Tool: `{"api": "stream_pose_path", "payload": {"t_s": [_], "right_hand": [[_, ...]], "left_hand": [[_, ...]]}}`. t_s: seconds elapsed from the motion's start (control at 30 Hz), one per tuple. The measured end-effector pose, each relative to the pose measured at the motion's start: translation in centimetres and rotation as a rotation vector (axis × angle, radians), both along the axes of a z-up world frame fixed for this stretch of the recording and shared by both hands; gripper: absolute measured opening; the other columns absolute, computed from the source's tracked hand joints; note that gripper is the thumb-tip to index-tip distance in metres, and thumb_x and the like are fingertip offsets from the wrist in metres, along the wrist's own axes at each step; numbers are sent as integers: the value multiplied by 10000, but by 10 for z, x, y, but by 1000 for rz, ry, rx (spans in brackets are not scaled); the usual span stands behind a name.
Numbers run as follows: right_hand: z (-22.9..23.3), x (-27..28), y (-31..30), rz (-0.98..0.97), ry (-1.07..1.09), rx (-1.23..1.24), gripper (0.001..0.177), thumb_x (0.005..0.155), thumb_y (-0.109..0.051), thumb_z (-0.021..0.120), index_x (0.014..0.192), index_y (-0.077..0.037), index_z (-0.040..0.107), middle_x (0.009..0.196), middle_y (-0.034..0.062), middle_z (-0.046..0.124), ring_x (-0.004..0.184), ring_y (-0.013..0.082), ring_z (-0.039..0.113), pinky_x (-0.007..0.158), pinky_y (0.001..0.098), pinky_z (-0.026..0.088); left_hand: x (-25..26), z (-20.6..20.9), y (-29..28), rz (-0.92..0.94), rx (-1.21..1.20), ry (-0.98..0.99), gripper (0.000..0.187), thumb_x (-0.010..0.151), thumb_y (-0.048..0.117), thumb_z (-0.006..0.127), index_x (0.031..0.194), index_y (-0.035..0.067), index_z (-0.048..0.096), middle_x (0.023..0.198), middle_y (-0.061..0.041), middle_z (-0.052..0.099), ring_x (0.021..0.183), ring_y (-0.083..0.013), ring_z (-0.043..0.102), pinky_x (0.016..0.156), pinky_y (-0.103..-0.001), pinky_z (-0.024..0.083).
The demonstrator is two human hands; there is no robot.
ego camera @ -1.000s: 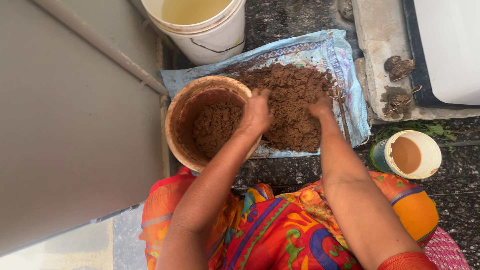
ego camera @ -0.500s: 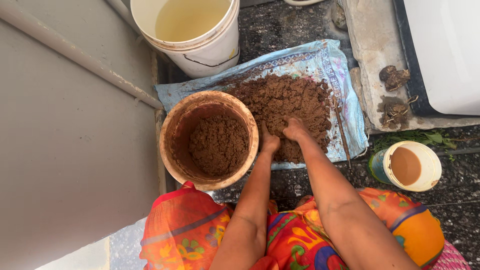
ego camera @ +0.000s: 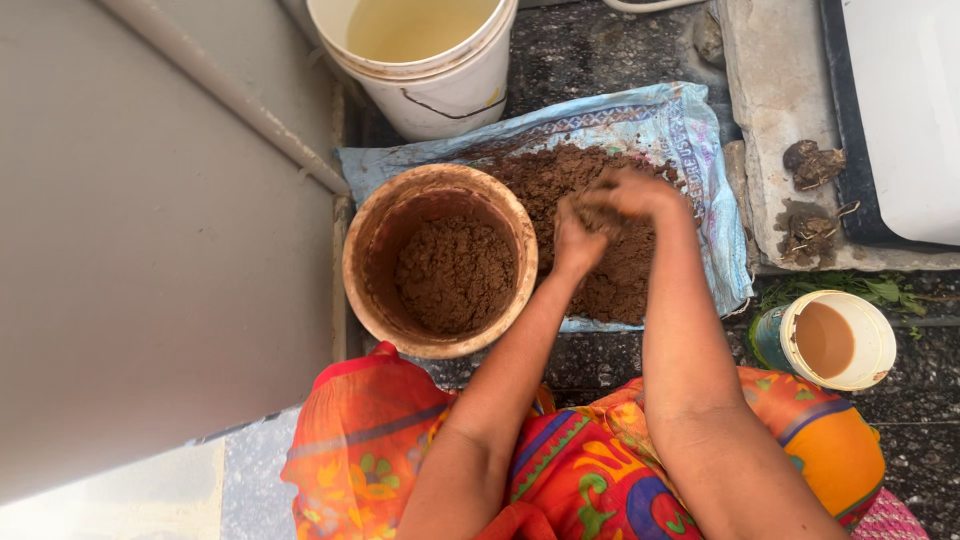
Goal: The person mixes and kneads soil on a plastic sheet by hand, puts the soil into a clay pot, and presses and compacts it inside the pot.
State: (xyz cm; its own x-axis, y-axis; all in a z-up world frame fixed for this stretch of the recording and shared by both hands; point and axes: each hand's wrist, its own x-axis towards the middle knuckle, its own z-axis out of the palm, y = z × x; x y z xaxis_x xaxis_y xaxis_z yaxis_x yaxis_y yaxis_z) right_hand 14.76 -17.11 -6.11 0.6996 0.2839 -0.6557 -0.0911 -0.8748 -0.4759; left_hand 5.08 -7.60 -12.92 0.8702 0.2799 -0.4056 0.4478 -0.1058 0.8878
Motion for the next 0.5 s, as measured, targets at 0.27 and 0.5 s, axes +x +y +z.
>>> {"api": "stream_pose_path", "payload": {"t_s": [0.27,0.5], "right_hand": [[97,-26,42,100,-225,460,394,1012,-407,657,1155,-42,693,1083,185,717,985,276,643,872,427,527],[107,-67,110,347,-157,618,602,1007,-450,636,1437,-34,581,1379,171,665,1278,256,623,1088,390,466]], "left_hand": [[-16,104,90,56,324,-520,659,788,-38,698,1413,-13,488,1317,-251,632,1250,-403,617,1102,-462,494],[-77,138,188,-105,563,-371,506,844,-47,654,1346,-37,595,1247,-285,690,1235,-404,644,1091,-456,489]]}}
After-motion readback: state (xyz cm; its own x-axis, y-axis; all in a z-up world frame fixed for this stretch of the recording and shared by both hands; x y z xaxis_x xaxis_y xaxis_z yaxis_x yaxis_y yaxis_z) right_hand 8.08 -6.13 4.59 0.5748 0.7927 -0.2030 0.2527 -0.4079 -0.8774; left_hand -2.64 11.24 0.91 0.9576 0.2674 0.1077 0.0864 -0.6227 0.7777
